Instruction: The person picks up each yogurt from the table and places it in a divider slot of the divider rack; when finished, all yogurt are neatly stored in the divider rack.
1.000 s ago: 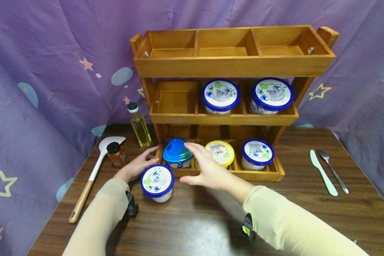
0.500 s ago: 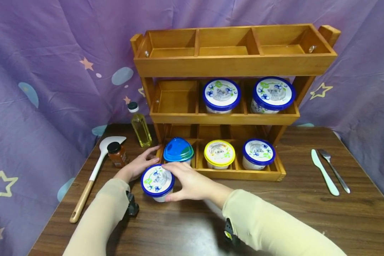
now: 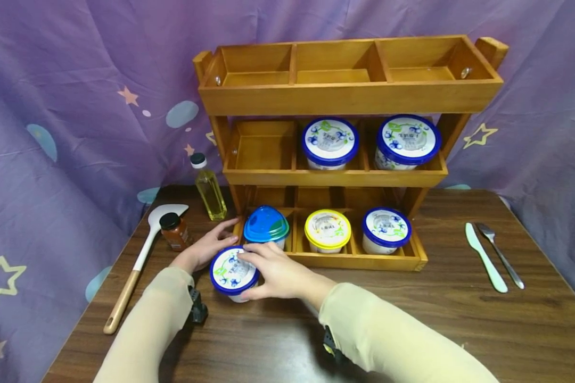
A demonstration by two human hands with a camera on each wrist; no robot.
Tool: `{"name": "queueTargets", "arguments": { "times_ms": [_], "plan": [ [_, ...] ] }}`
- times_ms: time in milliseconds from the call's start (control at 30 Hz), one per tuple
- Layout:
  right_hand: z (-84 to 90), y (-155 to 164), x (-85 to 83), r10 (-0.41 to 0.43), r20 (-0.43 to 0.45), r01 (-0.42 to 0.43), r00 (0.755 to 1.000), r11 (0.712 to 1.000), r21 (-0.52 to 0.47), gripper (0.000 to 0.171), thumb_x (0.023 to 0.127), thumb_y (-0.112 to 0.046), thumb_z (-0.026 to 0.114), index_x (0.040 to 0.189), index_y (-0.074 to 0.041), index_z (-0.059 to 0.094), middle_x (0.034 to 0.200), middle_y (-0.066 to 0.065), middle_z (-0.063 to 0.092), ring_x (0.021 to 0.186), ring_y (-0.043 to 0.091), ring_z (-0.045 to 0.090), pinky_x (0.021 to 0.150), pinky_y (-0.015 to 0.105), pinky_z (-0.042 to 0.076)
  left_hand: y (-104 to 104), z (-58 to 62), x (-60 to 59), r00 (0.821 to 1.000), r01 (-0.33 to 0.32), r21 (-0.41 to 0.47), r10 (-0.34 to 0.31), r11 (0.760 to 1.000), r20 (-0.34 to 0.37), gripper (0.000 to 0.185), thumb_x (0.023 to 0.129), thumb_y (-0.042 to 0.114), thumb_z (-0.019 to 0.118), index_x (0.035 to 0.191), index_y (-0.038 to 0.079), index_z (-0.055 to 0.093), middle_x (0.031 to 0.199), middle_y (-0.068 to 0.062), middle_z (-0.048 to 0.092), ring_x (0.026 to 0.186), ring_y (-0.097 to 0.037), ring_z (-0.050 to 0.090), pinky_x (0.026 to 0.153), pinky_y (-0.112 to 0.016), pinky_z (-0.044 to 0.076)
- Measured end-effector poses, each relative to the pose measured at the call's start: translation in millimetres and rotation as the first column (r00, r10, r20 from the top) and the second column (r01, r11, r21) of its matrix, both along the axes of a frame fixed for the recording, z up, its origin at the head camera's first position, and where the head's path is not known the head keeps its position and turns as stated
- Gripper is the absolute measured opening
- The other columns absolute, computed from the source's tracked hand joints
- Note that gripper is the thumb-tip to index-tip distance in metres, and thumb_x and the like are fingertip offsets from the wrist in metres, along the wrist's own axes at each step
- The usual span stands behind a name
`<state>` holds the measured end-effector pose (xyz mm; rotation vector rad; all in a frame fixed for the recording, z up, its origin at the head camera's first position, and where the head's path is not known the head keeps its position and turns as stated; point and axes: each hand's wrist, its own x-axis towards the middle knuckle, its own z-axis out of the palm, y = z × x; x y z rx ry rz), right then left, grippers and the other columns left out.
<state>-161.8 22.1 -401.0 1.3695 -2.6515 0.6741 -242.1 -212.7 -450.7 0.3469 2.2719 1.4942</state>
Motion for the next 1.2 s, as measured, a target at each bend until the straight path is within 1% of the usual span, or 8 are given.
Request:
{"name": "queueTargets", "arguments": {
  "times_ms": [100, 233, 400, 567, 800, 933, 1067, 1200],
  "plan": [
    [-0.6, -6, -1.6, -0.01, -0.038, 0.01, 0.999, 1.0, 0.013, 0.074, 0.075, -0.053, 0.072, 0.133, -0.01, 0.052, 0.136, 0.012, 0.047, 0.117, 0.025, 0.041, 0.097, 0.039, 0.035, -3, -7.4, -3.6, 1.0, -0.006, -0.009, 0.006, 1.0, -0.002, 0.063, 0.097, 0.03, 0.052, 0.15, 0.016, 0.02, 0.139, -0.026, 0.035, 0.126, -0.038, 0.036, 0.099, -0.05, 0.034],
    [-2.4, -10, -1.8, -0.012, -0.053, 0.014, 0.999, 0.999, 0.03, 0.073, 0.076, -0.053, 0.071, 0.133, -0.011, 0.052, 0.136, 0.012, 0.046, 0.116, 0.025, 0.041, 0.097, 0.037, 0.035, -3, -9.4, -4.5, 1.0, -0.003, -0.003, 0.003, 1.0, -0.002, 0.063, 0.097, 0.031, 0.053, 0.15, 0.017, 0.022, 0.138, -0.026, 0.036, 0.126, -0.038, 0.036, 0.098, -0.048, 0.036],
    [-4.3, -9, -3.0, -0.01, -0.044, 0.01, 0.999, 1.0, 0.008, 0.07, 0.077, -0.049, 0.073, 0.132, -0.011, 0.053, 0.135, 0.013, 0.047, 0.116, 0.026, 0.041, 0.096, 0.036, 0.036, -4, -9.0, -4.8, 1.0, 0.001, -0.011, -0.001, 1.0, -0.008, 0.062, 0.097, 0.032, 0.052, 0.15, 0.018, 0.023, 0.137, -0.025, 0.038, 0.125, -0.037, 0.037, 0.097, -0.046, 0.037],
    [-4.7, -13, -5.0, -0.017, -0.056, 0.018, 0.998, 1.0, 0.018, 0.074, 0.076, -0.055, 0.071, 0.133, -0.01, 0.053, 0.134, 0.012, 0.048, 0.115, 0.025, 0.041, 0.093, 0.033, 0.038, -4, -9.9, -4.6, 1.0, 0.001, -0.014, -0.002, 1.0, -0.017, 0.062, 0.097, 0.031, 0.052, 0.15, 0.017, 0.022, 0.138, -0.025, 0.036, 0.125, -0.037, 0.036, 0.099, -0.048, 0.035],
    [-3.4, -12, -4.4, -0.002, -0.111, 0.006, 0.994, 0.999, 0.04, 0.077, 0.071, -0.057, 0.073, 0.13, -0.011, 0.054, 0.128, 0.007, 0.052, 0.109, 0.021, 0.044, 0.09, 0.031, 0.038, 0, -3.7, -1.4, 0.999, -0.008, 0.049, 0.006, 0.999, 0.037, 0.06, 0.099, 0.024, 0.049, 0.15, 0.014, 0.019, 0.139, -0.027, 0.032, 0.125, -0.04, 0.034, 0.099, -0.053, 0.033],
    [-0.8, -9, -1.6, 0.025, -0.073, -0.022, 0.997, 0.999, 0.04, 0.077, 0.07, -0.054, 0.074, 0.131, -0.011, 0.053, 0.126, 0.006, 0.05, 0.111, 0.02, 0.043, 0.094, 0.031, 0.038, -2, -8.3, -3.9, 0.998, -0.013, 0.069, 0.009, 0.998, 0.056, 0.062, 0.098, 0.029, 0.05, 0.15, 0.018, 0.019, 0.142, -0.024, 0.029, 0.127, -0.038, 0.032, 0.101, -0.055, 0.029],
    [-4.8, -7, -0.2, 0.048, -0.009, -0.048, 0.999, 0.999, -0.008, 0.076, 0.069, -0.049, 0.076, 0.131, -0.012, 0.052, 0.125, 0.009, 0.045, 0.114, 0.023, 0.042, 0.096, 0.032, 0.038, -1, -6.5, -2.6, 0.998, -0.012, 0.083, 0.006, 0.996, 0.064, 0.061, 0.098, 0.027, 0.049, 0.15, 0.018, 0.019, 0.143, -0.023, 0.027, 0.128, -0.038, 0.03, 0.103, -0.056, 0.026],
    [-9.3, -7, 0.1, 0.037, 0.037, -0.037, 0.999, 0.999, -0.006, 0.073, 0.07, -0.051, 0.076, 0.13, -0.017, 0.054, 0.131, 0.013, 0.04, 0.12, 0.025, 0.038, 0.099, 0.036, 0.037, -1, -6.7, -2.5, 0.998, -0.009, 0.09, 0.003, 0.996, 0.064, 0.061, 0.099, 0.024, 0.048, 0.151, 0.015, 0.016, 0.143, -0.025, 0.025, 0.129, -0.04, 0.029, 0.102, -0.058, 0.026]
  ]
}}
